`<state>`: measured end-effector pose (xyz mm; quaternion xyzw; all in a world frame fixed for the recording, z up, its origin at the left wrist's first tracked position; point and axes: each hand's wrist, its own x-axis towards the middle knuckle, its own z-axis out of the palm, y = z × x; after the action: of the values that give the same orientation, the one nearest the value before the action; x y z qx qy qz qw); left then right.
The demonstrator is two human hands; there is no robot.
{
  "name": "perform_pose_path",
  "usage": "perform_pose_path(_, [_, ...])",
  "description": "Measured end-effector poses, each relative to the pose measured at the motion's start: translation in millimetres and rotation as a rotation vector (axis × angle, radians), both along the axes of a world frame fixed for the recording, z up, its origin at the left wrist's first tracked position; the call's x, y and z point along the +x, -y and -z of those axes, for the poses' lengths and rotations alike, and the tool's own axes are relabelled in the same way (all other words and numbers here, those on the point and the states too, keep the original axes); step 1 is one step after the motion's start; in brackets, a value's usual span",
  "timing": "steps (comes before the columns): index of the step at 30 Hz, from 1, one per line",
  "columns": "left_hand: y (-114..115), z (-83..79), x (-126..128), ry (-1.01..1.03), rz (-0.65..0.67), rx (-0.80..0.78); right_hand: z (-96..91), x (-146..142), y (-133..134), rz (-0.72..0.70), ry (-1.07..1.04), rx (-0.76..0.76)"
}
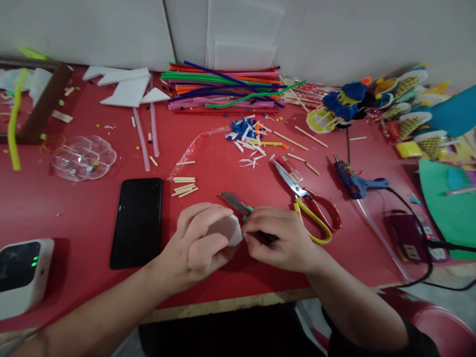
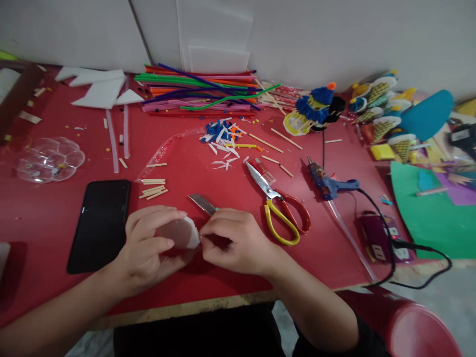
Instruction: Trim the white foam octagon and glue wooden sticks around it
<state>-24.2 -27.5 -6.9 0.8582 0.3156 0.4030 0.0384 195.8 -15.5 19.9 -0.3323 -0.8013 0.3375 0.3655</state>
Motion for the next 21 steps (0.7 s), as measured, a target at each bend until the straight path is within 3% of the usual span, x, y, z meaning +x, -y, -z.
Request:
perform_pose_path(7, [0, -2.4, 1, 0.022, -0.001, -0.050, 0.3, 1, 0, 0.046, 0.031, 0.010])
perform_pose_path(11, [0, -13.5, 3, -0.117, 0.016, -0.094, 4.2, 3, -2, 0.163, 0.049, 0.007])
perform_pose_path(15, [-1, -22.0, 6, -0.181, 0.046, -0.041, 5.3, 7, -12, 0.290, 0.099, 0.027])
perform_pose_path(21, [-2, -16.9, 3, -0.185, 0.025, -0.041, -5.2, 13, -49, 0.480, 0.444, 0.097])
